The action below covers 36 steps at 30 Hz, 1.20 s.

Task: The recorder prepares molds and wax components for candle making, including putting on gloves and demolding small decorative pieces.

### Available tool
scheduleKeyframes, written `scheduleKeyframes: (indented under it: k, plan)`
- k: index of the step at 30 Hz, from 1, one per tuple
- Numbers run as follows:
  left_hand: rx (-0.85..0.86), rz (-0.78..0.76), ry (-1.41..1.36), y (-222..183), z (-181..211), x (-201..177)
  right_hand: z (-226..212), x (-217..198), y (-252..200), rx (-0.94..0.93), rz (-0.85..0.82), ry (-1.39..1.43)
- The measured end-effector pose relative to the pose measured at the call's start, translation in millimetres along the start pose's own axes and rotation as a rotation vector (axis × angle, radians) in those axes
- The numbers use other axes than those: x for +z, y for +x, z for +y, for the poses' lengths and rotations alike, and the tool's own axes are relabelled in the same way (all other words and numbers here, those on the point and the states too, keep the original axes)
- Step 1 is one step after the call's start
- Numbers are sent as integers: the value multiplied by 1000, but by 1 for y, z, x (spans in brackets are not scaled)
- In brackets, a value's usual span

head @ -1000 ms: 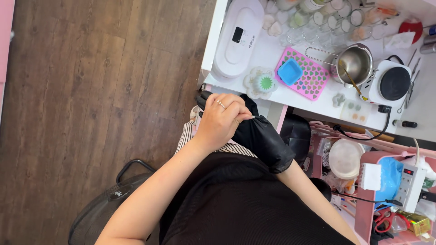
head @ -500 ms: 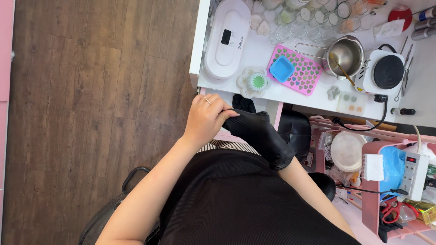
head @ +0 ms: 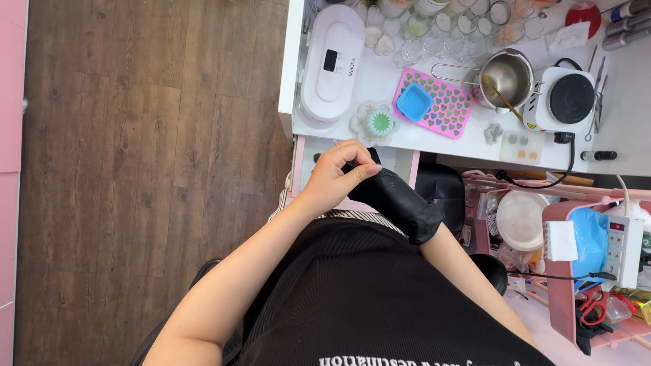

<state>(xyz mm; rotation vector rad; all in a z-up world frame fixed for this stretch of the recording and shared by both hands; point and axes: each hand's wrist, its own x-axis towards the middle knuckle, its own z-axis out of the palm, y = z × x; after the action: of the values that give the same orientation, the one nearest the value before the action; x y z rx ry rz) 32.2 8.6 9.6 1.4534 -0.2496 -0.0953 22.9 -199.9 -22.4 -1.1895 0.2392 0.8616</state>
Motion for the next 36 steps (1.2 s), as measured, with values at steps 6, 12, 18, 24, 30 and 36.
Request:
scheduleKeyframes:
  k: [6,12,18,24,30,36]
  plan:
    - [119,168,209,8,7,-10,12,-4,15,-131,33,-131]
    - [206,318,547,-1,39,12,2,14,43,-183,-17,424]
    - [285,4,826,-23,56,43,-60,55,63,-206,-490,905]
    - [377,-165,901,-23,11,69,-71,63,50,-285,-354,586]
    - [499,-318,541,-25,14,92,-66,51,41,-64,-176,826]
    - [481,-394,527,-21,3,107,-99,76,36,-9,177,913]
